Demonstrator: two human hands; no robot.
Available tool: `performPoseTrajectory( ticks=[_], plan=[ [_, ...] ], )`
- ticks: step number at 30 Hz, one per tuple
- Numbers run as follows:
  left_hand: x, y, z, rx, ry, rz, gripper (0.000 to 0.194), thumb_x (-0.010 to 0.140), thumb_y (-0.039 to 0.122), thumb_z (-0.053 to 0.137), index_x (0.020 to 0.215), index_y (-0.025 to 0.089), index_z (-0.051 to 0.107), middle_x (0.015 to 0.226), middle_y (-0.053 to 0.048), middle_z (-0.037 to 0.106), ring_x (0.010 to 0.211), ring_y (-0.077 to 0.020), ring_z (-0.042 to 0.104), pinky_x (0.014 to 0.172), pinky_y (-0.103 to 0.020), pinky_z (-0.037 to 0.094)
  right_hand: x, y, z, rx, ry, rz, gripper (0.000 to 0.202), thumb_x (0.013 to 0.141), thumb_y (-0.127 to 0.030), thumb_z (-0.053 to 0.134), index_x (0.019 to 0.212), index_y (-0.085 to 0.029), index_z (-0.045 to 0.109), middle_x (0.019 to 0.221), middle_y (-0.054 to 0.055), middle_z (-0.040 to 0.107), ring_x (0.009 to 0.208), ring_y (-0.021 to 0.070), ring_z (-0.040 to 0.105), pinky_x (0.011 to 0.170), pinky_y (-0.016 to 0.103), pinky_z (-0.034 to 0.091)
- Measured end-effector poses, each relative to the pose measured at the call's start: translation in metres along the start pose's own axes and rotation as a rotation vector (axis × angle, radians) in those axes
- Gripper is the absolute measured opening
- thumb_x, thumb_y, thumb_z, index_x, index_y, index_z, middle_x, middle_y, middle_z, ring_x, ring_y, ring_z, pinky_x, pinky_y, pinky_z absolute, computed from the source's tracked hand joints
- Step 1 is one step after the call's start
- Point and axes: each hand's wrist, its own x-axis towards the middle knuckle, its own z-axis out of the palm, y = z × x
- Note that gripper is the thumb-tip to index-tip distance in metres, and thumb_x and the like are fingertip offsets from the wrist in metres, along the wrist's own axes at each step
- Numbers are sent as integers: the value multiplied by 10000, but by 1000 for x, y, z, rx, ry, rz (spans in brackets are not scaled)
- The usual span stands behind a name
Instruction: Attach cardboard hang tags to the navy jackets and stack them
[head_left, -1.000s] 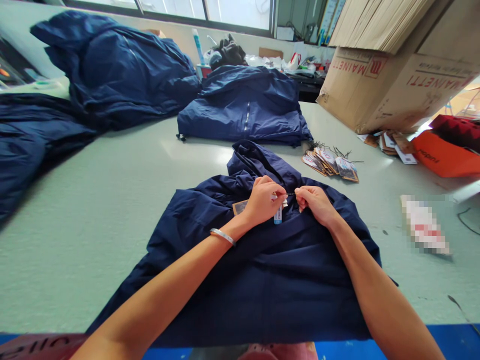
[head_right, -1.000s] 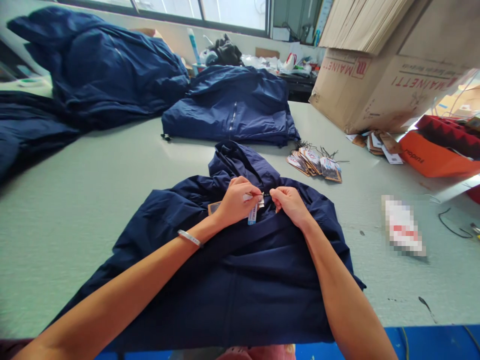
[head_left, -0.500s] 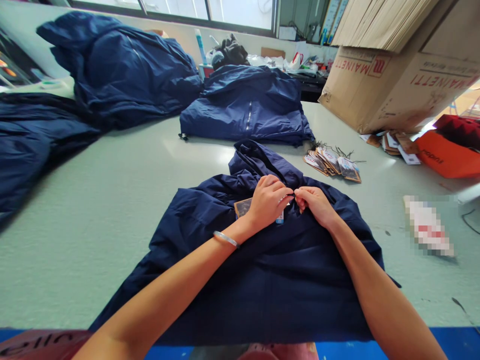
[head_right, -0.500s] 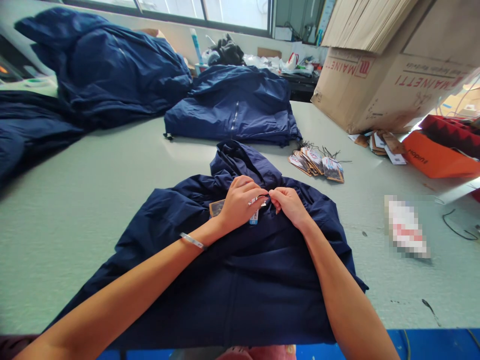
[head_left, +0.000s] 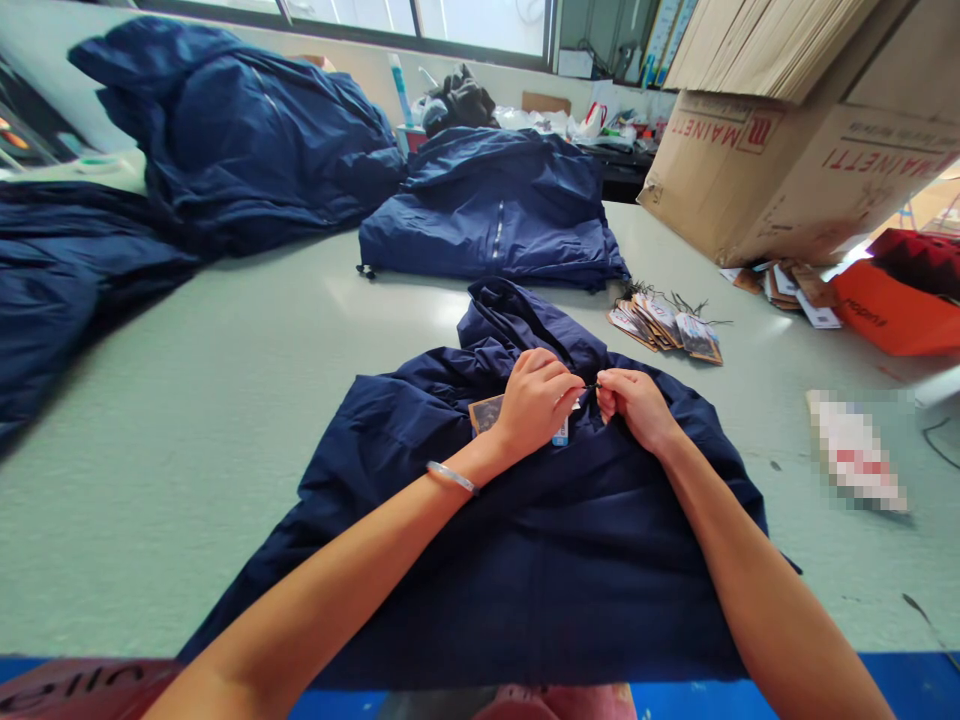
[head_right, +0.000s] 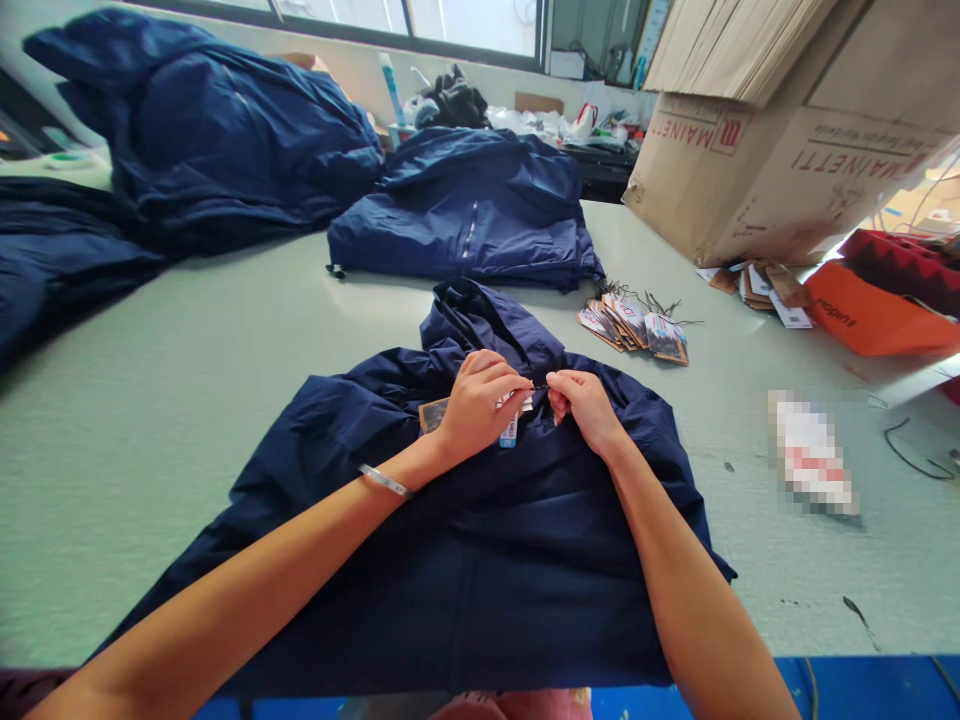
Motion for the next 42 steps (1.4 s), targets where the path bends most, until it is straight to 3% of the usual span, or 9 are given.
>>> performPoseTrajectory(
  ticks=[16, 26, 33, 38, 42],
  plan=[
    [1, 2, 0, -27, 25, 14, 268, 931, 231, 475, 716, 192, 629, 682, -41, 632, 841, -207, 526, 825, -390, 415, -1, 3, 11, 3, 126, -110, 387, 699, -416, 649, 487, -224, 389, 430, -77, 332, 374, 57, 281, 373, 225, 251],
    [3, -1, 2, -136, 12, -29, 230, 889, 198, 482, 691, 209, 599, 680, -28, 624, 811, -200, 548, 942, -426, 453, 1, 9, 12, -18, 191, -148, 406, 711, -445, 633, 497, -229, 364, 430, -84, 306, 371, 53, 258, 362, 223, 230],
    [2, -4, 3, -133, 46, -2, 230, 896, 200, 492, 692, 204, 599, 669, -19, 622, 787, -187, 544, 961, -401, 445, 2, 9, 11, -16, 186, -159, 428, 728, -454, 642, 491, -227, 367, 433, -77, 317, 375, 57, 270, 369, 227, 232],
    [0, -7, 2, -84, -43, -29, 207, 869, 205, 553, 677, 196, 629, 683, -22, 651, 796, -188, 537, 862, -383, 426, 2, 12, 8, -79, 149, -134, 455, 744, -506, 650, 498, -226, 389, 439, -72, 327, 386, 68, 287, 388, 241, 248],
    [-1, -6, 2, -60, -49, -40, 200, 895, 243, 556, 738, 193, 670, 730, -32, 681, 846, -195, 543, 896, -393, 407, 1, 12, 7, -66, 139, -172, 493, 760, -576, 649, 513, -220, 415, 464, -62, 347, 402, 77, 323, 413, 247, 292]
  ],
)
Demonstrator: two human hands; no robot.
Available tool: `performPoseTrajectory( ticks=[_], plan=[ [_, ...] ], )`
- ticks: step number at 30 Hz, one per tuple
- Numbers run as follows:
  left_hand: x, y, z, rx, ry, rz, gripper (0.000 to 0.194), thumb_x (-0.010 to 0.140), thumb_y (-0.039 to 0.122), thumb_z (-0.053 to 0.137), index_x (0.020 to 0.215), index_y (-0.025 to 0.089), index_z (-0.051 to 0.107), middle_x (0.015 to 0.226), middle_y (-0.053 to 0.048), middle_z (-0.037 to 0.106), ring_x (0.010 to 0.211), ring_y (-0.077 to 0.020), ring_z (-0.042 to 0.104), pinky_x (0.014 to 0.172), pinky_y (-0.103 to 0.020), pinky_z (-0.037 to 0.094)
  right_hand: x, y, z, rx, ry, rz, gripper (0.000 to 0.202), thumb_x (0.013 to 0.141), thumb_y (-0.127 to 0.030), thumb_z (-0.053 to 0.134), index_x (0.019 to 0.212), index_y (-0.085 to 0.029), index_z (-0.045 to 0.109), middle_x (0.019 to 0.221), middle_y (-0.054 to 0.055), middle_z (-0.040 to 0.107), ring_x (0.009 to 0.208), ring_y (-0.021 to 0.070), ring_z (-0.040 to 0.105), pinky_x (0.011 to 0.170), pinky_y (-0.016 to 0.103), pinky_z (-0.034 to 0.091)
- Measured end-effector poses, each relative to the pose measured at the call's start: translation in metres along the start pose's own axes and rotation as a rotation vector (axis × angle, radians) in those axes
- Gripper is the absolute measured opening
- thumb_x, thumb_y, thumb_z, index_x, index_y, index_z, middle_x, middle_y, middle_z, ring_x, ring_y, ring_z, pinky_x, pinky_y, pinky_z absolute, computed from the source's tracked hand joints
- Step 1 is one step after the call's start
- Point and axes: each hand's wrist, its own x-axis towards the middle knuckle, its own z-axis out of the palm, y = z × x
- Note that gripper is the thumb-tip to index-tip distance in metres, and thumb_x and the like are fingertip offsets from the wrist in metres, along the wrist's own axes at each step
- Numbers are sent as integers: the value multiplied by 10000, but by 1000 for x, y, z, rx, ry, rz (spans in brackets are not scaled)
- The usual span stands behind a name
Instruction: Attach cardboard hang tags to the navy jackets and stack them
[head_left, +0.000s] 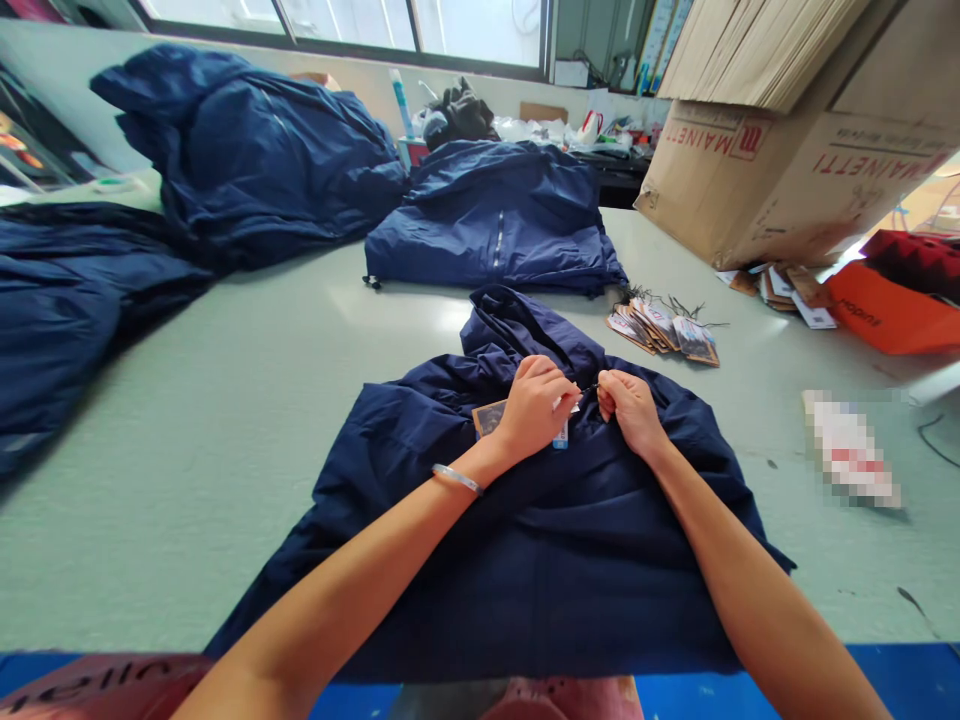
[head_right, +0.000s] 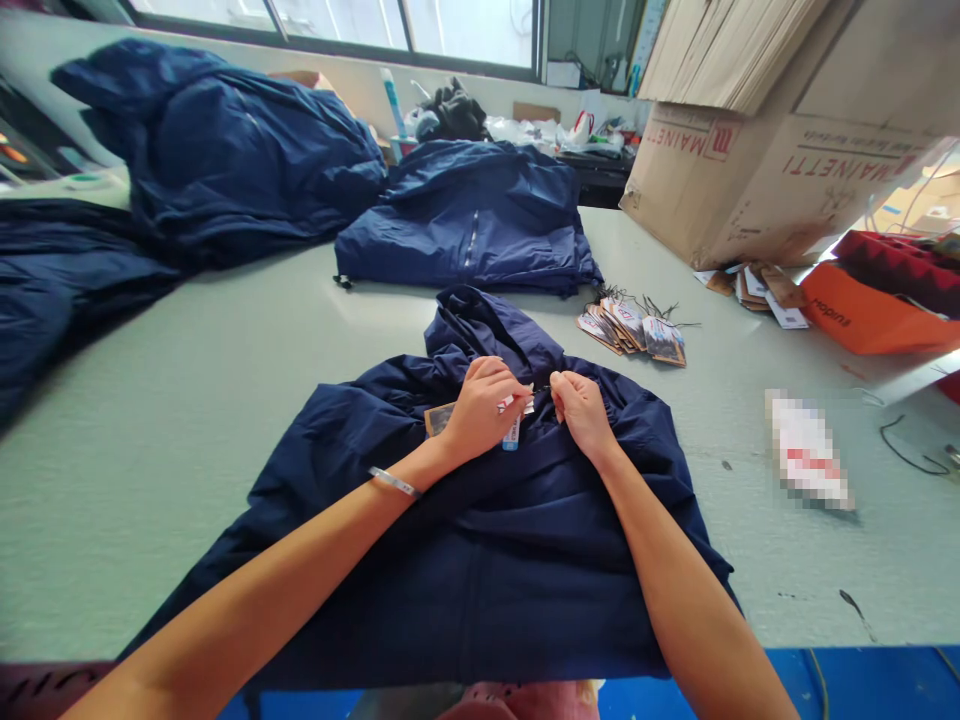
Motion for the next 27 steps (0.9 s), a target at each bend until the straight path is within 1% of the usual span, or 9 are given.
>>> performPoseTrajectory(
  ticks=[2, 5, 8, 13, 17, 20, 22, 25, 27],
  plan=[
    [0, 0, 0, -22, 48, -37, 170, 900, 281, 567, 864, 179, 698, 807, -46, 702, 884, -204, 549, 907, -394, 423, 0, 1, -1, 16, 1, -28, 532, 787, -647, 591, 516, -212, 447, 473, -53, 356, 409, 84, 356, 428, 249, 315],
    [0, 1, -3, -47, 92, -92, 291, 919, 314, 534, 1118, 144, 663, 1012, -87, 699, 990, -224, 542, 954, -410, 440, 1, 5, -1, 37, 29, -37, 607, 817, -737, 464, 522, -207, 472, 460, -46, 362, 401, 89, 373, 426, 250, 317],
    [-3, 3, -8, -72, 103, -88, 380, 943, 307, 470, 1265, 141, 587, 1164, -111, 654, 1084, -233, 519, 1012, -428, 428, 2, 11, -1, 40, 45, -36, 639, 821, -766, 413, 531, -200, 486, 448, -43, 380, 391, 86, 377, 423, 244, 308],
    [-5, 2, -6, -116, 147, -162, 411, 973, 303, 387, 1325, 152, 537, 1188, -121, 635, 1115, -230, 523, 1013, -428, 441, 4, 16, -1, 38, 36, -20, 656, 813, -782, 398, 538, -195, 506, 436, -41, 398, 381, 85, 388, 425, 240, 312],
    [8, -6, -9, -108, 161, -212, 341, 964, 277, 405, 1186, 153, 633, 1129, -108, 660, 1088, -223, 542, 999, -422, 459, 9, 19, -3, 43, 36, -11, 667, 807, -791, 384, 525, -198, 497, 429, -43, 388, 372, 85, 384, 416, 238, 308],
    [24, -13, -31, -61, 128, -208, 284, 944, 269, 450, 1016, 157, 701, 1116, -101, 669, 1108, -226, 537, 1022, -419, 442, 11, 19, -3, 8, 56, -22, 674, 787, -808, 386, 516, -200, 489, 430, -40, 391, 377, 86, 386, 414, 237, 320],
    [29, -19, -54, -49, 60, -209, 292, 941, 283, 458, 1053, 154, 695, 1096, -97, 680, 1082, -220, 552, 1012, -409, 447, 10, 19, -3, -33, 57, -25, 675, 767, -819, 405, 522, -197, 500, 442, -33, 410, 391, 88, 399, 420, 236, 343],
    [25, -31, -88, 16, -60, -220, 327, 938, 318, 458, 1127, 163, 675, 1111, -92, 678, 1078, -220, 555, 1009, -409, 444, 10, 15, -2, -64, 54, 5, 667, 762, -809, 425, 529, -191, 519, 450, -24, 429, 400, 90, 410, 420, 232, 374],
    [15, -42, -106, 76, -159, -225, 350, 948, 334, 420, 1054, 160, 704, 1084, -94, 680, 1073, -223, 549, 1008, -406, 441, 13, 8, -1, -82, 48, 88, 641, 813, -755, 410, 530, -189, 516, 451, -24, 428, 398, 86, 411, 420, 223, 397]
  ],
)
